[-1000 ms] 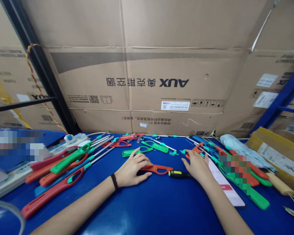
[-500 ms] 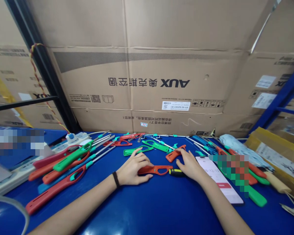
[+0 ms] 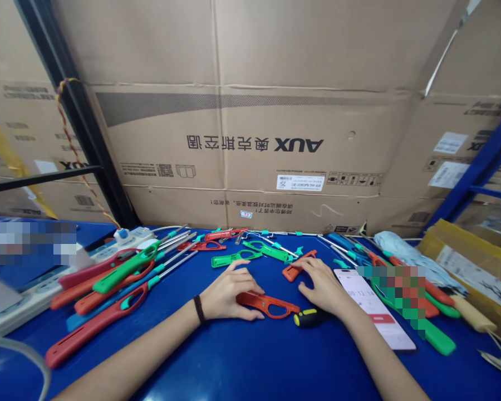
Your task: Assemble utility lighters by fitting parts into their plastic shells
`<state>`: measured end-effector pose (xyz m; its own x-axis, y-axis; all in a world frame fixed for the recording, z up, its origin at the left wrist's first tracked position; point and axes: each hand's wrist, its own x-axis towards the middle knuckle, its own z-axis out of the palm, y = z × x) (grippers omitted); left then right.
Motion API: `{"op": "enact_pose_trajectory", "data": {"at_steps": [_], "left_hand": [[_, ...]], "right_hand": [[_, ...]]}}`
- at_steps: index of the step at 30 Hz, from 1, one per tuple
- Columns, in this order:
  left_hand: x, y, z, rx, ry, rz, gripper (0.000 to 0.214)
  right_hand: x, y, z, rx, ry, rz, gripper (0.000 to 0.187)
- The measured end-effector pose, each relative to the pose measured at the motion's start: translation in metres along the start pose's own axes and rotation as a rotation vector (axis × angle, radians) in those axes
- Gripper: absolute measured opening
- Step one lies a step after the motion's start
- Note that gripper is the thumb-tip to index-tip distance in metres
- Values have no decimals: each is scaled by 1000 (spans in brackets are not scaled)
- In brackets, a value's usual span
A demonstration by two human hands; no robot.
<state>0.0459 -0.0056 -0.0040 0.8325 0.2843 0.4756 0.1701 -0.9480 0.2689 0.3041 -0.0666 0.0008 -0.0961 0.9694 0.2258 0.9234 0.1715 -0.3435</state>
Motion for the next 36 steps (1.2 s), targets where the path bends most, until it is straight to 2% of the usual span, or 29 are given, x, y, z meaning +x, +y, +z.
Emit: {"op": "enact_pose_trajectory", "data": {"at_steps": [3,6,13,17,21,26,30,32,34,36], "left_hand": [[0,1,1,17,27,20,44],[0,2,2,24,37,26,50],[0,2,2,17,33,28,53],[0,2,2,26,17,13,54],[0,2,1,36,13,15,54],[0,3,1,25,6,9,53],[0,3,0,39,22,7,52],[0,3,0,63,37,-8,50],[0,4,-1,93,62,-38,40],[1,4,-2,118,92,-78,27]], "right_hand": [[-2,-10,2,59,-28,-33,44],[-4,-18,2,67,-75,-5,44],[-5,-11,-1,53,-42,20,18],[-3,-6,6,-29,75,151,25],[0,4,17,-75,236,344,15],[3,15,24,-26,293,417,26],[5,11,14,20,361,370,30],[5,3,6,49,388,305,26],[5,-7,0,93,396,193,22],[4,-18,-2,226,420,-23,18]]}}
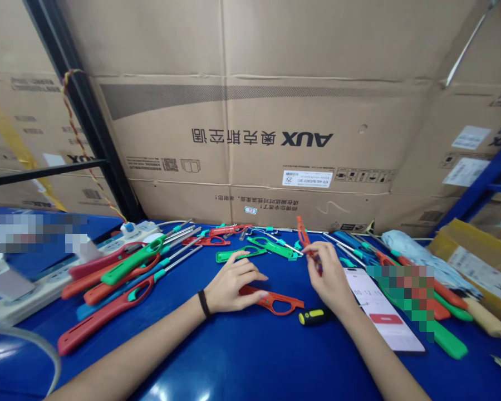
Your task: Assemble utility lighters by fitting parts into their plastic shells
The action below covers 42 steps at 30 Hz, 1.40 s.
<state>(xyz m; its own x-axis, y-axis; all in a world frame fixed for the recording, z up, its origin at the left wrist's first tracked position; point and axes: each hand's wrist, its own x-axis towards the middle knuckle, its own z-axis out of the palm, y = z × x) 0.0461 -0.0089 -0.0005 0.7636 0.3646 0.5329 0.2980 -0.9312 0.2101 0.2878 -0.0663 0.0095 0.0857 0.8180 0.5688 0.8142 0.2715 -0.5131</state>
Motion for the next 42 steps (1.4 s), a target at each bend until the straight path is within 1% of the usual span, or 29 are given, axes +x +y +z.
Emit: {"op": "enact_pose_trajectory", "data": {"at_steps": [1,3,6,8,10,13,16,20,23,25,30,33,35,37,39,42], "left_hand": [[0,0,0,7,12,-20,24],[1,0,-1,12,28,-55,23],[2,-1,-1,24,55,-92,23],[1,-2,0,42,81,-96,26],[1,-3,0,55,102,-87,31],[-1,-8,-1,66,138,-108,37],[-2,-17,-3,49,201,-193,43],[-3,-29,-4,-51,284,-336,52],[-3,-32,-5,-113,299,-393,54],[-3,-30,-5,-124,263,-359,53],[-3,-19,-6,-75,105,-199,45],[-2,-15,-6,-91,13,-127,43],[-3,-13,-5,-121,-33,-60,37],[-3,-12,-3,-146,-51,15,32],[-4,-11,-1,-162,-46,71,33],[-5,-9,0,-172,-39,100,37]], "right_hand": [[-1,-5,2,58,-19,-72,18],[-5,-13,6,121,-124,-170,20],[-11,-19,13,152,-360,-206,25],[-12,-20,15,174,-462,-205,25],[-12,-18,15,196,-483,-206,23],[-11,-14,13,174,-442,-185,20],[-9,-9,11,98,-419,-137,18],[-9,-4,10,40,-463,-102,19],[-10,-2,11,48,-490,-76,18],[-11,-1,12,85,-499,-62,20],[-11,-4,13,184,-502,-62,20],[-12,-5,13,143,-474,-45,25],[-13,-5,14,100,-480,-23,28],[-14,-4,14,79,-504,-7,30],[-14,-4,15,88,-521,9,33],[-14,-5,13,103,-533,30,41]]}}
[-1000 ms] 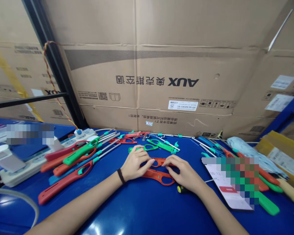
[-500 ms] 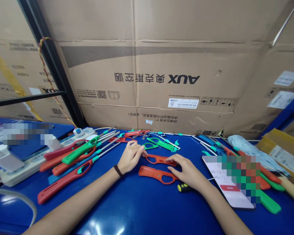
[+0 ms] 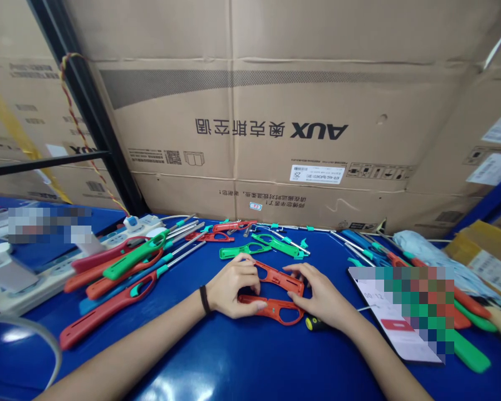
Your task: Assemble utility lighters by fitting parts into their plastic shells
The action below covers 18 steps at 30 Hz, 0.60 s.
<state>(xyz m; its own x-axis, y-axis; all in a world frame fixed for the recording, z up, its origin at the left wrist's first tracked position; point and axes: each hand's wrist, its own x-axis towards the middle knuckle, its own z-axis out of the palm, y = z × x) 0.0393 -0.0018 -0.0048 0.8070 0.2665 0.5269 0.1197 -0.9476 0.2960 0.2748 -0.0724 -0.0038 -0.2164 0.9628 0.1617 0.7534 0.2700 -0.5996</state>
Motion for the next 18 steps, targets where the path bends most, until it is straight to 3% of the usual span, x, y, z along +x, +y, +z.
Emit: {"op": "enact_pose_trajectory", "data": {"at_steps": [5,11,18], "left_hand": [[2,1,-4,55,30,-44,47],[3,0,-4,91,18,-77,49],[2,0,-3,127,5,-109,46]], "right_hand": [[-2,-5,-1,-35,-10,74,55],[0,-6,5,24,5,43,23],[4,0,-4,-2,225,63,26]]}}
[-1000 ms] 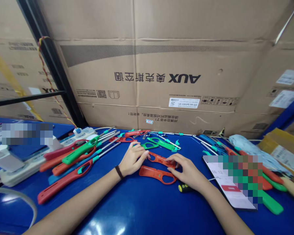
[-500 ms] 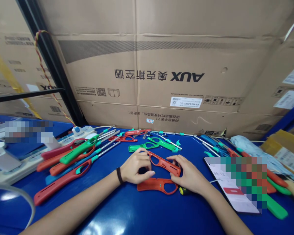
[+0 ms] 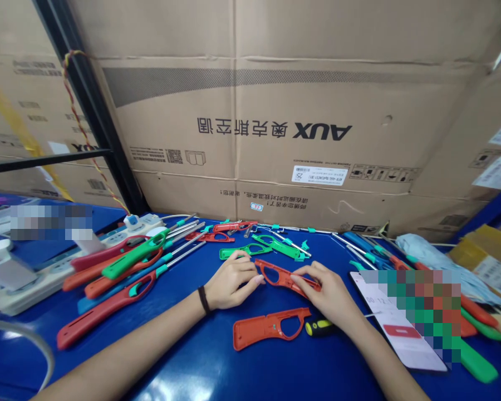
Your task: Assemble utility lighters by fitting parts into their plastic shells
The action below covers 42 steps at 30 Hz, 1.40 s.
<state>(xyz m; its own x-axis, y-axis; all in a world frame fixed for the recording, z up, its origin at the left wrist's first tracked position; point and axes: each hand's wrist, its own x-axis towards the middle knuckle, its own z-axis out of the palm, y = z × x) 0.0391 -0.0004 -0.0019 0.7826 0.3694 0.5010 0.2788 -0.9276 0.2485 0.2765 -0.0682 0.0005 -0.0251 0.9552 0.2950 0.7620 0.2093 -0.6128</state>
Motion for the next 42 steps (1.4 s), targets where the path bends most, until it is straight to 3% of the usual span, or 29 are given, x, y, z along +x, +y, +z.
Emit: {"op": "enact_pose_trajectory", "data": {"at_steps": [5,7,10,14,17,24,31,39,42], "left_hand": [[0,0,0,10,3,-51,38],[0,0,0,6,19,-58,33],[0,0,2,4,68,-74,26],[0,0,4,2,83,-86,40],[0,0,5,19,70,-63,45],[0,0,6,55,43,-42,24],[2,-1,5,77,68,-102,20],[3,-3,6,101,108,-159,21],[2,-4,6,104,159,-206,21]], "right_hand": [[3,1,-9,420,221,197,40],[3,-2,-9,618,164,269,45],[1,-9,-5,720,-1,311,42],[-2,-14,3,751,-198,287,35],[-5,-17,3,758,-266,319,37],[-3,-19,-6,716,-201,345,47],[4,-4,-6,596,33,373,48],[4,10,-3,509,36,306,47],[4,8,-5,488,-20,238,49]]}}
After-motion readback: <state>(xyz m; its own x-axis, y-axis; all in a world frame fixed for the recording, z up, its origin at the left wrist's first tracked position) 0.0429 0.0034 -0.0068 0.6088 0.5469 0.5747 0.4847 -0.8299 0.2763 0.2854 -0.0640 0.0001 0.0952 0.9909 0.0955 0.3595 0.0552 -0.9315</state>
